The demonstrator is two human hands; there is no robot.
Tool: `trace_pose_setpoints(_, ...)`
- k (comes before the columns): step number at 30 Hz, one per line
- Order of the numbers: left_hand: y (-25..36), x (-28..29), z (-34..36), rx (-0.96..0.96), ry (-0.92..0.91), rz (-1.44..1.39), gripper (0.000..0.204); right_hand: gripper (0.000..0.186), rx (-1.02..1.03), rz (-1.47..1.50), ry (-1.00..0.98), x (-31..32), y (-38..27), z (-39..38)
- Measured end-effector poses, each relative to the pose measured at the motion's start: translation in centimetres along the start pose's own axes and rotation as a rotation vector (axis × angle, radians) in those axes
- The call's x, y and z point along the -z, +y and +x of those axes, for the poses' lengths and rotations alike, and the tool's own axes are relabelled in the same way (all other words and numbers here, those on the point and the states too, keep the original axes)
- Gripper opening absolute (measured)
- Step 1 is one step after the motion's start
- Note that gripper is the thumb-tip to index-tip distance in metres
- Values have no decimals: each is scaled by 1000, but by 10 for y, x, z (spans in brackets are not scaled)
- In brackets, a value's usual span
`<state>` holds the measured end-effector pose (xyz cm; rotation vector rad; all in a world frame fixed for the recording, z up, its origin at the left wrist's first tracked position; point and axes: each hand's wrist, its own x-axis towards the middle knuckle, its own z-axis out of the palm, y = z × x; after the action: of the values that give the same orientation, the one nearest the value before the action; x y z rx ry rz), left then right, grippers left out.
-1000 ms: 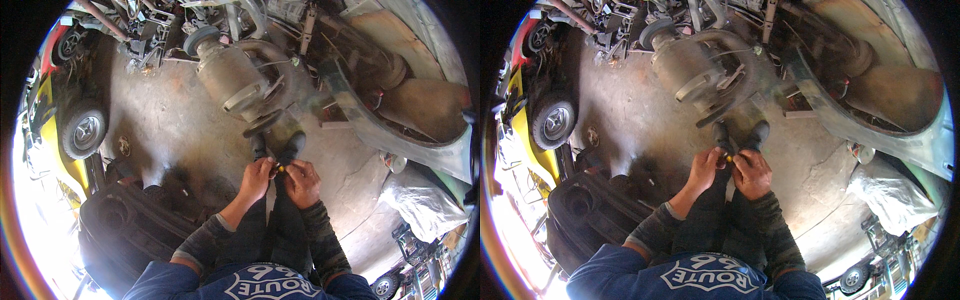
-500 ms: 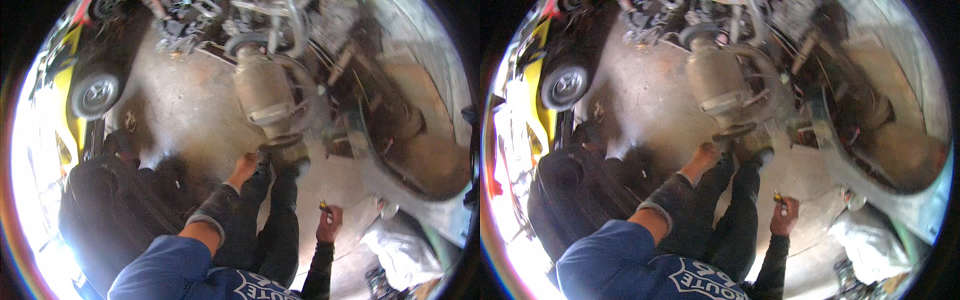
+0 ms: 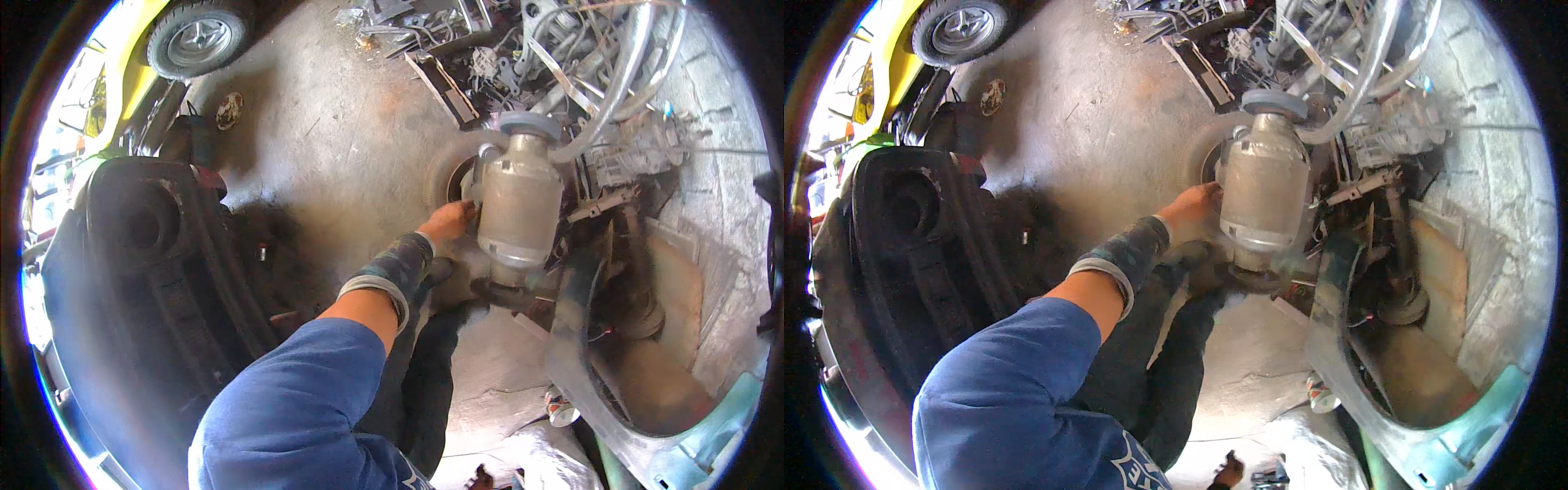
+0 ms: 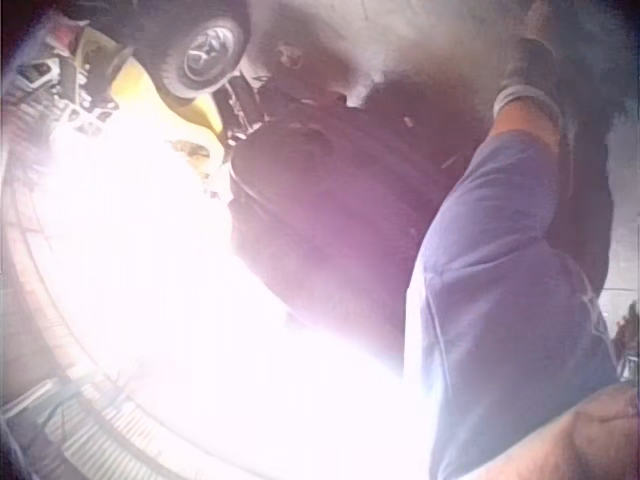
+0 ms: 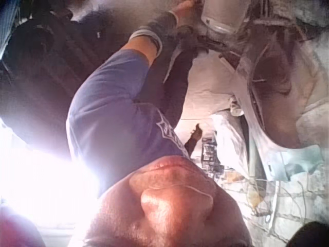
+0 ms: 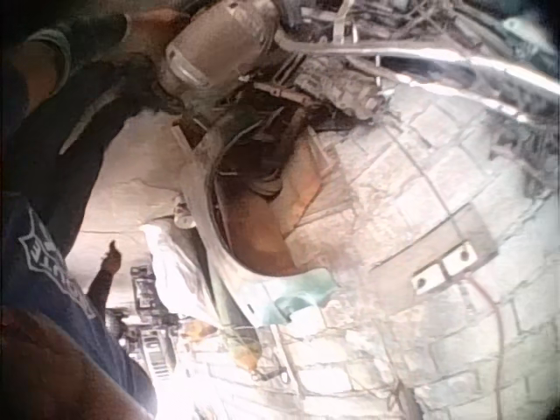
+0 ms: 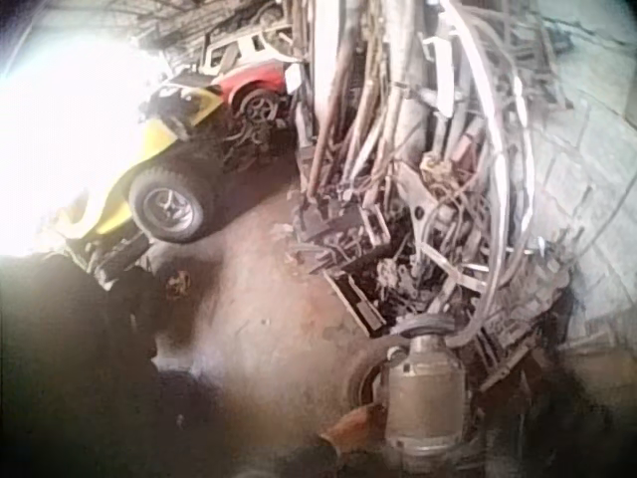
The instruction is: The person walks through a garage, picks up a small car part, and sits on the floor to work on it. They use a tool to manipulate the part, possibly tightening or adjusting it.
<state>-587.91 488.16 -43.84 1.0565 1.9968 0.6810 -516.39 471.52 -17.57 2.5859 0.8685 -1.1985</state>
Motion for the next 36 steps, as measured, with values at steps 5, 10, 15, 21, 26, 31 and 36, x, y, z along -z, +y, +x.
trace_pose_setpoints(5,27,13,1,137,-43,-38,38,50,-191,-57,115,28,23,-66)
trace_pose_setpoints(10,-14,-9,9,177,-45,-103,43,40,-137,117,138,32,37,-83)
trace_pose_setpoints(15,-110,-9,-24,-39,-110,522,42,38,-80,158,255,20,108,-74)
trace_pose_setpoints(21,-125,39,-120,4,-376,756,41,22,-91,17,383,-31,199,-77)
trace_pose_setpoints(26,54,-34,-123,-8,-406,714,39,29,-211,306,470,-50,215,-80)
trace_pose_setpoints(31,238,-168,-171,-259,-546,765,38,33,-378,663,524,9,235,-54)
trace_pose_setpoints(36,385,-237,-220,-495,-649,845,40,30,-395,851,775,121,266,-43)
